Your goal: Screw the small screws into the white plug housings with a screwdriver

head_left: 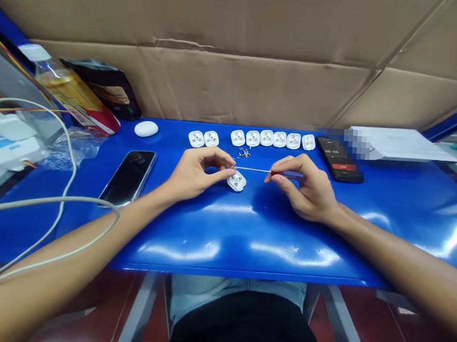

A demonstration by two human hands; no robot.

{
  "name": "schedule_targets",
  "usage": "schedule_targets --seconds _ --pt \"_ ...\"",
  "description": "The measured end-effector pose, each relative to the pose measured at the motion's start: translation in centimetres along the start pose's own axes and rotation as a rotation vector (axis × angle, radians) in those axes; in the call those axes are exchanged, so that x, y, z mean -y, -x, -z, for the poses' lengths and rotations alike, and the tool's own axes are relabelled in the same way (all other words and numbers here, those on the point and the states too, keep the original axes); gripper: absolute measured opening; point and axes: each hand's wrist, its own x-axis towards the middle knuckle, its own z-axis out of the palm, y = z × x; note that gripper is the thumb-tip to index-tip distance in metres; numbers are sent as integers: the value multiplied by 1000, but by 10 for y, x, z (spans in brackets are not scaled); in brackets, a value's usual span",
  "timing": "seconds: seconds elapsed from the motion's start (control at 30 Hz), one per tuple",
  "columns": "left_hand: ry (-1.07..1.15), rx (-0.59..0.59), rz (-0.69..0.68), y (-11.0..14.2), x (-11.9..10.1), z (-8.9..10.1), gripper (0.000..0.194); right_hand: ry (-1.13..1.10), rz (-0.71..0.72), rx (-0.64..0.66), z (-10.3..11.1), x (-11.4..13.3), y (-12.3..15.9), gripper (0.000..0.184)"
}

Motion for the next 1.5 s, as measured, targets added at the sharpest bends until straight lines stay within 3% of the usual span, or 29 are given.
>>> schedule_targets --seconds 0.27,0.47,0.83,1.03,1.2,1.5 --pt "50 1 -51 2 -5 0 14 -71 -8 24 2 2 0 14" --pt "44 42 3 3 -12 0 14 -83 102 75 3 0 2 21" --pt "-15 84 -29 3 -6 6 37 -45 84 69 6 -2 2 19" --pt "-267 196 -22 -1 -4 12 59 26 99 24 10 0 2 15" --pt "-374 250 5 -2 -5 10 55 54 112 54 11 4 1 10" --pt "-365 267 -4 -2 -4 10 51 148 189 96 8 5 -2 9"
